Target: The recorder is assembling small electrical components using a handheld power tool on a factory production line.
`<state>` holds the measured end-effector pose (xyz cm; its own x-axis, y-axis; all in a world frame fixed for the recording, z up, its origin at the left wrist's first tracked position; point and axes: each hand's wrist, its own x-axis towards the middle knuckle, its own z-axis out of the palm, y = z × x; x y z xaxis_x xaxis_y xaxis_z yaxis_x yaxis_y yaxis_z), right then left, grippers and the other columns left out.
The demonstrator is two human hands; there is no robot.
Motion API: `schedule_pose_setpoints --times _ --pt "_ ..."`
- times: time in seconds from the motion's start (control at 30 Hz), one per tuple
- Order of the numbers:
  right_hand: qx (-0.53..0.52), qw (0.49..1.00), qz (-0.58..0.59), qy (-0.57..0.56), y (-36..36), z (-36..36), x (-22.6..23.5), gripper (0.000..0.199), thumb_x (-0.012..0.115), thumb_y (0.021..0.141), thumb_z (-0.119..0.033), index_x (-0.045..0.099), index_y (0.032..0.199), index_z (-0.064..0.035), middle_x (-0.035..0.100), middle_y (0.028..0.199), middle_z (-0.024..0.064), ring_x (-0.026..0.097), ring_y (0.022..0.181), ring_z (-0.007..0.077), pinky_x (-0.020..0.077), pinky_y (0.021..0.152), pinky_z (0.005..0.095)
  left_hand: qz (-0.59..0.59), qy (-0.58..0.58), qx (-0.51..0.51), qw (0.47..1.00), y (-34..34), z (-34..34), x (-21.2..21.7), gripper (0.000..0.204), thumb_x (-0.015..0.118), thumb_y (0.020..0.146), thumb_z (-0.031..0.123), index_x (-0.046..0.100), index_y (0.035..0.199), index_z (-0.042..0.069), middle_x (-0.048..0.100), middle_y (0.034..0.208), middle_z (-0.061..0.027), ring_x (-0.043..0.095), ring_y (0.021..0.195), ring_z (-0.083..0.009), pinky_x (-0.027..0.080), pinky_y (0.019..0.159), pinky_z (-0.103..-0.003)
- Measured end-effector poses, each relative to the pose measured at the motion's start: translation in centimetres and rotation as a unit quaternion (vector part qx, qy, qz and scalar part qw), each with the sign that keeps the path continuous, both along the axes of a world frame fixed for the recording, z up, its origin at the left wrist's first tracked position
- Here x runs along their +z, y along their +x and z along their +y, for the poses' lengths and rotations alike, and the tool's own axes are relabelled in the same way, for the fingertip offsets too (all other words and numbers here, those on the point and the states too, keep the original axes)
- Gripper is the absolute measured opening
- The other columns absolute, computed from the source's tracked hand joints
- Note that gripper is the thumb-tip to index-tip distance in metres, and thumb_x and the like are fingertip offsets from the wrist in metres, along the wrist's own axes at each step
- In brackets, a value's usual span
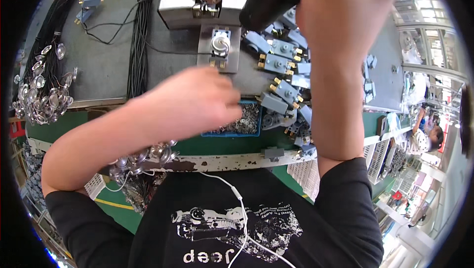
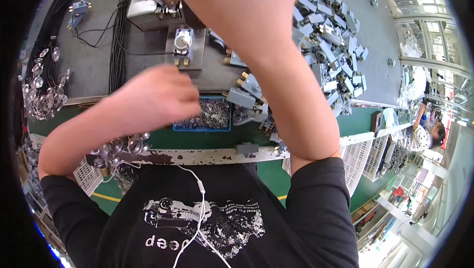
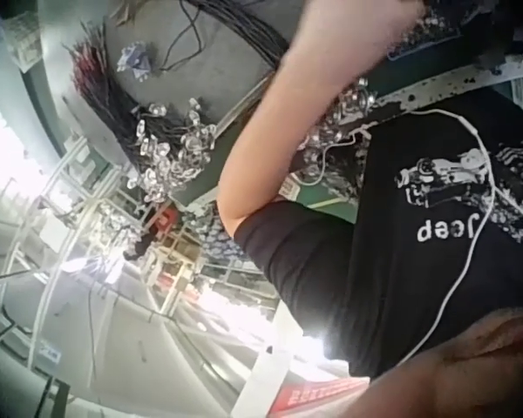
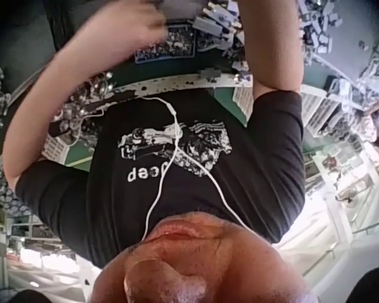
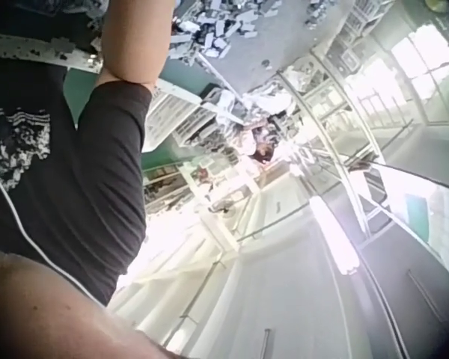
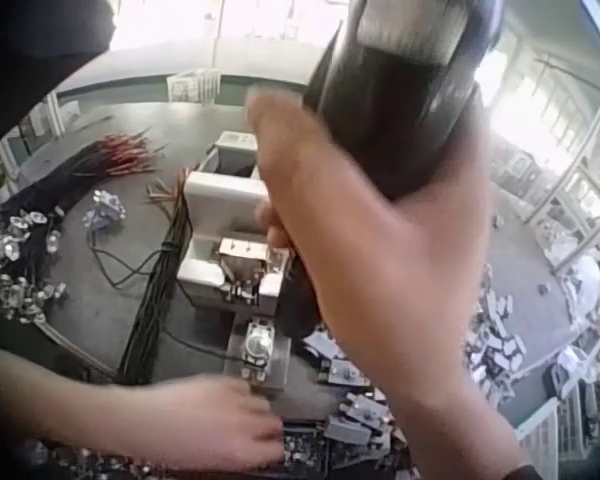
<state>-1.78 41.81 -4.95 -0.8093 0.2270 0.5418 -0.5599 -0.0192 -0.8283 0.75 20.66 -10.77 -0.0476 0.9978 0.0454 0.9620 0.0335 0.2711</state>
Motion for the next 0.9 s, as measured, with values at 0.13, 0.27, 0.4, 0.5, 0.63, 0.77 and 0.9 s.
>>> schedule_pose_setpoints --times 0.13,0.27,0.4,0.5,0.63,0.77,0.9 --pt "0.005 1.0 0.02 0.003 2.0 -1.2 1.5 0.059 0.079 0.086 0.006 0.041 0.132 0.001 0.067 0.097 0.0093 0.07 0.081 0.0163 0.0583 0.065 0.0267 0.031 -0.024 -0.055 0.998 1.6 0.6 -2.8 0.006 0.07 0.078 0.017 0.068 0.082 0.013 0.066 0.084 0.0015 0.064 0.091 -0.0187 0.048 0.082 -0.034" --pt "-0.004 0.999 0.04 0.005 2.0 -0.1 3.1 0.059 0.079 0.086 0.005 0.042 0.132 0.001 0.067 0.097 0.0092 0.07 0.081 0.0164 0.0583 0.065 0.0268 -0.012 0.021 -0.052 0.998 2.0 0.5 -2.9 0.007 0.069 0.08 0.019 0.065 0.078 0.013 0.064 0.08 0.0019 0.064 0.087 -0.0179 0.047 0.081 -0.032" --pt "-0.012 0.998 0.059 0.008 -0.6 -4.0 3.4 0.058 0.079 0.086 0.005 0.043 0.131 0.001 0.068 0.097 0.0092 0.07 0.081 0.0165 0.0583 0.065 0.0268 -0.121 0.023 -0.003 0.992 2.0 0.8 -2.9 0.01 0.066 0.082 0.015 0.064 0.088 0.007 0.063 0.078 -0.0065 0.068 0.087 -0.0271 0.055 0.073 -0.041" --pt "-0.03 0.996 0.083 -0.01 -1.9 -5.9 3.2 0.057 0.079 0.086 0.004 0.044 0.13 0.0001 0.068 0.096 0.0084 0.07 0.082 0.0162 0.0581 0.067 0.0266 -0.151 0.018 -0.021 0.988 1.6 1.0 -2.8 0.013 0.064 0.084 0.011 0.061 0.093 0.002 0.063 0.085 -0.0133 0.069 0.086 -0.0329 0.058 0.074 -0.045" --pt "-0.062 0.991 0.114 -0.046 -3.5 -9.1 3.1 0.058 0.076 0.088 0.006 0.041 0.134 -0.0012 0.067 0.104 0.0109 0.068 0.085 0.0153 0.0577 0.072 0.0265 -0.196 0.018 -0.026 0.98 1.3 0.9 -2.6 0.013 0.062 0.085 0.009 0.061 0.096 0.001 0.064 0.092 -0.0144 0.069 0.087 -0.0353 0.058 0.077 -0.046" --pt "0.037 0.998 0.053 -0.024 -2.4 -10.1 2.4 0.064 0.073 0.089 0.008 0.034 0.139 -0.0023 0.066 0.11 0.013 0.069 0.085 0.0152 0.0582 0.071 0.0273 -0.231 0.025 -0.005 0.973 1.2 0.3 -2.0 0.013 0.062 0.085 0.007 0.062 0.097 0.002 0.065 0.092 -0.0137 0.069 0.089 -0.0365 0.058 0.078 -0.047" --pt "0.094 0.996 0.003 -0.008 -3.9 -8.4 4.6 0.069 0.068 0.09 0.011 0.027 0.144 -0.005 0.065 0.105 0.0127 0.069 0.084 0.0144 0.0576 0.069 0.0278 -0.198 0.022 -0.007 0.98 0.5 0.4 -0.5 0.024 0.062 0.084 0.007 0.067 0.107 0.007 0.069 0.099 -0.011 0.068 0.091 -0.0325 0.056 0.084 -0.045"
